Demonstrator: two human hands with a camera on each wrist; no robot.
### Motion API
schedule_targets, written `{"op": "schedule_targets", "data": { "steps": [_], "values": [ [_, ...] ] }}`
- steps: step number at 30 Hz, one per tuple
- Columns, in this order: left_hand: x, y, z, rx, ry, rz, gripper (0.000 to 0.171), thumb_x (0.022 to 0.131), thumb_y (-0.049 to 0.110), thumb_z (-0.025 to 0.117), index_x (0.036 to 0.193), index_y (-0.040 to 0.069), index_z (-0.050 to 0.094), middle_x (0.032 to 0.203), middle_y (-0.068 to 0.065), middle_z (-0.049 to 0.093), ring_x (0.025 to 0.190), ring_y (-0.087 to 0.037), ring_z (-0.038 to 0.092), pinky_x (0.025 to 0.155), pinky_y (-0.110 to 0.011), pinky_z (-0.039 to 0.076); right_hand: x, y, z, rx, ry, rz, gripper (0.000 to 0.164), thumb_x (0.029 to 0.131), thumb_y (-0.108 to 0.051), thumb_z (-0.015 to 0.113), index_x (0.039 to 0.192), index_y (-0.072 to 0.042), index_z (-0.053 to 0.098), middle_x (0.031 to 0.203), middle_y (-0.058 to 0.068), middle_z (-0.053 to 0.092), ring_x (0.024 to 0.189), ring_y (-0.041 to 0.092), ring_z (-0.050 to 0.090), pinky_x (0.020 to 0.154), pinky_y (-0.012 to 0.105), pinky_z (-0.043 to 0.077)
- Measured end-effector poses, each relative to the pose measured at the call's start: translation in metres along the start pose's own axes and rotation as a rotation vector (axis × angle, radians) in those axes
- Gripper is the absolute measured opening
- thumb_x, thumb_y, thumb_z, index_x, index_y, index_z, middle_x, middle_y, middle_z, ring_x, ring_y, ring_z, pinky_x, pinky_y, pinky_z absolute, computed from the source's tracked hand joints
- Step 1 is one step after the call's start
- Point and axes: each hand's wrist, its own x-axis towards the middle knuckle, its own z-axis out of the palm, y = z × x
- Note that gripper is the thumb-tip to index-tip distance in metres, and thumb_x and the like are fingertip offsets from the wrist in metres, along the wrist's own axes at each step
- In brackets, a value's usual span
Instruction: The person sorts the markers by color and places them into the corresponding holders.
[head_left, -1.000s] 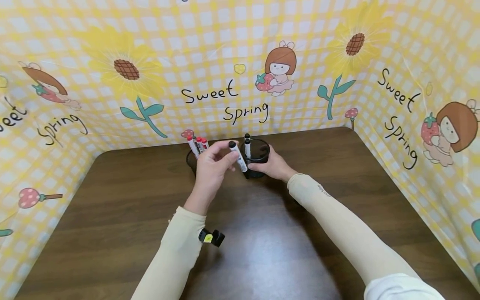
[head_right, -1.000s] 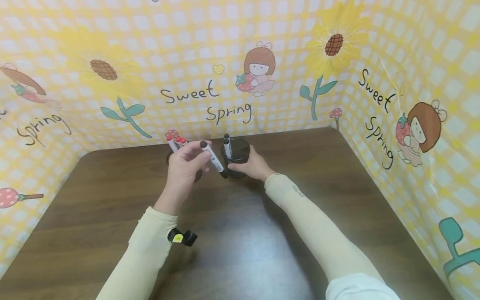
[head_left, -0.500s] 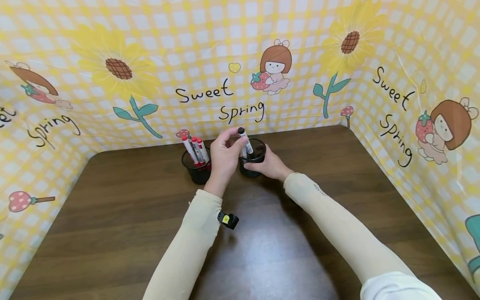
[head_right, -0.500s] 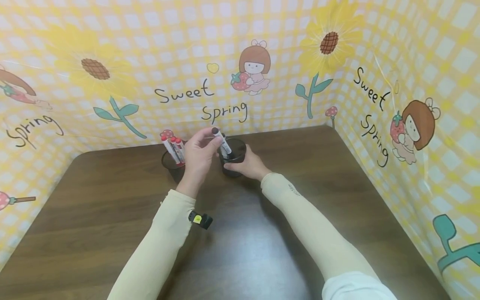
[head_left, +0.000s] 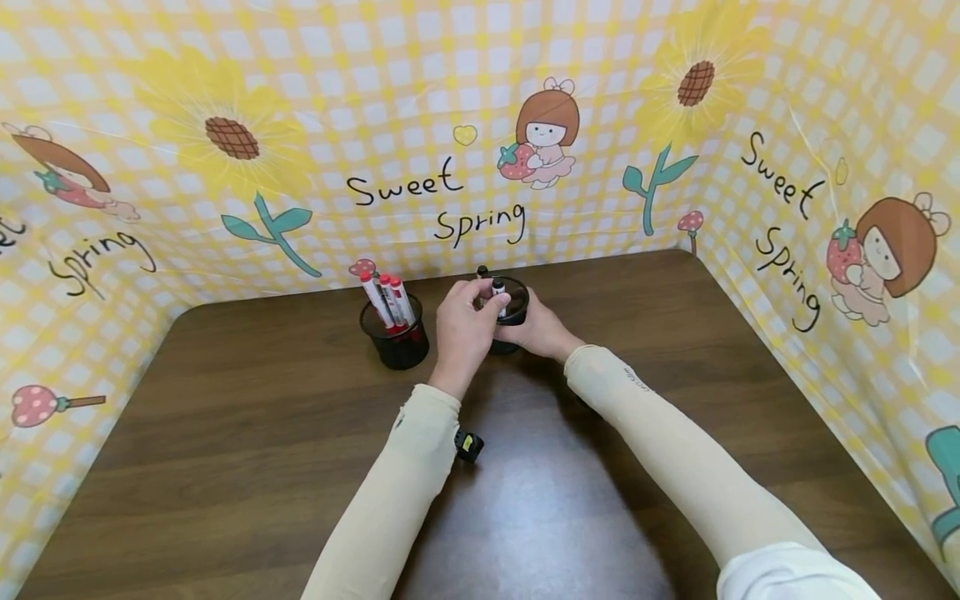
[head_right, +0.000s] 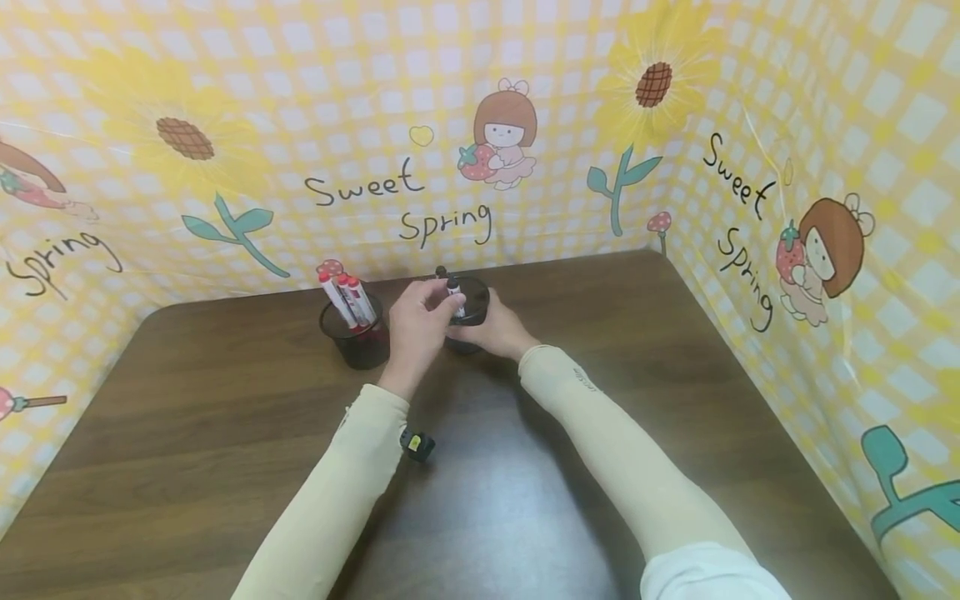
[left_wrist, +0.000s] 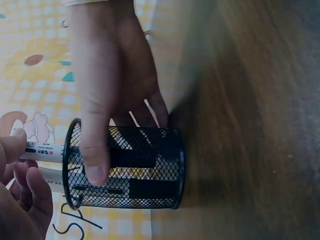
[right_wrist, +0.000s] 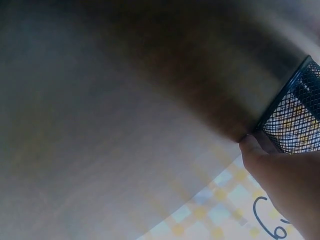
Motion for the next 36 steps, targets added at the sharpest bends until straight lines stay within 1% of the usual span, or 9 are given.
{"op": "schedule_targets", "data": {
  "steps": [4, 6, 9, 11, 15, 21, 25, 32, 36],
  "values": [
    [-0.003, 0.001, 0.005, 0.082, 0.012, 0.013, 0.021, 0.090, 0.024, 0.079, 0.104, 0.007, 0.077, 0.099, -0.003, 0.066, 0.086, -0.021, 0.061, 0.075, -0.037, 0.050, 0.002, 0.002, 0.001, -0.003, 0.003, -0.032, 0.079, 0.086, -0.029, 0.081, 0.147, -0.006, 0.036, 0.140, 0.017, 0.054, 0.124, 0.028, 0.054, 0.105, 0.042, 0.042],
    [-0.004, 0.000, 0.007, 0.111, 0.009, 0.013, 0.023, 0.091, 0.026, 0.078, 0.105, 0.007, 0.077, 0.097, -0.003, 0.066, 0.086, -0.020, 0.062, 0.074, -0.037, 0.050, 0.004, 0.002, 0.001, 0.007, 0.000, -0.063, 0.073, 0.086, -0.024, 0.081, 0.145, -0.006, 0.042, 0.139, 0.014, 0.057, 0.123, 0.027, 0.055, 0.105, 0.041, 0.042],
    [-0.005, -0.001, 0.009, 0.144, -0.007, 0.007, 0.026, 0.092, 0.028, 0.076, 0.108, 0.008, 0.076, 0.094, -0.002, 0.065, 0.082, -0.020, 0.062, 0.071, -0.037, 0.050, 0.005, 0.003, 0.001, 0.006, -0.002, -0.076, 0.068, 0.086, -0.022, 0.081, 0.142, -0.007, 0.045, 0.137, 0.012, 0.058, 0.122, 0.025, 0.056, 0.105, 0.039, 0.042],
    [-0.006, 0.000, 0.010, 0.159, -0.016, -0.001, 0.028, 0.093, 0.030, 0.076, 0.110, 0.008, 0.076, 0.092, -0.002, 0.064, 0.081, -0.020, 0.061, 0.070, -0.038, 0.050, 0.005, 0.003, 0.001, 0.001, 0.000, -0.065, 0.070, 0.086, -0.023, 0.081, 0.143, -0.007, 0.044, 0.138, 0.013, 0.057, 0.122, 0.026, 0.055, 0.105, 0.040, 0.042],
    [-0.004, 0.000, 0.013, 0.180, -0.040, -0.019, 0.027, 0.094, 0.033, 0.074, 0.107, 0.010, 0.075, 0.091, 0.000, 0.062, 0.080, -0.020, 0.060, 0.069, -0.038, 0.049, 0.003, 0.002, 0.001, -0.011, 0.014, -0.025, 0.076, 0.086, -0.025, 0.080, 0.144, -0.004, 0.036, 0.138, 0.019, 0.055, 0.122, 0.030, 0.055, 0.105, 0.041, 0.042],
    [0.000, -0.001, 0.016, 0.216, -0.065, -0.042, 0.026, 0.095, 0.035, 0.072, 0.104, 0.012, 0.074, 0.092, 0.001, 0.062, 0.081, -0.019, 0.060, 0.069, -0.038, 0.048, 0.002, 0.001, 0.001, -0.001, 0.009, -0.034, 0.077, 0.087, -0.022, 0.079, 0.146, -0.002, 0.035, 0.137, 0.018, 0.057, 0.125, 0.028, 0.054, 0.108, 0.039, 0.039],
    [0.002, -0.001, 0.015, 0.231, -0.088, -0.035, 0.025, 0.095, 0.035, 0.072, 0.104, 0.012, 0.073, 0.094, 0.000, 0.063, 0.082, -0.019, 0.060, 0.071, -0.038, 0.049, 0.002, 0.000, 0.001, -0.002, 0.012, -0.030, 0.078, 0.087, -0.023, 0.080, 0.147, -0.002, 0.034, 0.139, 0.018, 0.057, 0.126, 0.028, 0.053, 0.108, 0.039, 0.039],
    [0.006, 0.004, 0.009, 0.304, -0.118, 0.006, 0.022, 0.094, 0.032, 0.073, 0.102, 0.011, 0.073, 0.095, 0.000, 0.063, 0.081, -0.020, 0.062, 0.070, -0.039, 0.050, 0.002, 0.001, 0.000, -0.002, 0.015, -0.031, 0.084, 0.085, -0.025, 0.082, 0.148, -0.002, 0.030, 0.142, 0.019, 0.054, 0.127, 0.029, 0.052, 0.109, 0.040, 0.038],
    [0.007, 0.005, 0.007, 0.301, -0.139, -0.014, 0.023, 0.095, 0.033, 0.072, 0.102, 0.011, 0.073, 0.093, 0.000, 0.062, 0.080, -0.019, 0.060, 0.069, -0.038, 0.049, 0.002, 0.001, 0.000, -0.002, 0.017, -0.028, 0.086, 0.084, -0.026, 0.082, 0.148, -0.002, 0.029, 0.141, 0.020, 0.054, 0.126, 0.030, 0.053, 0.108, 0.040, 0.039]
  ]
}}
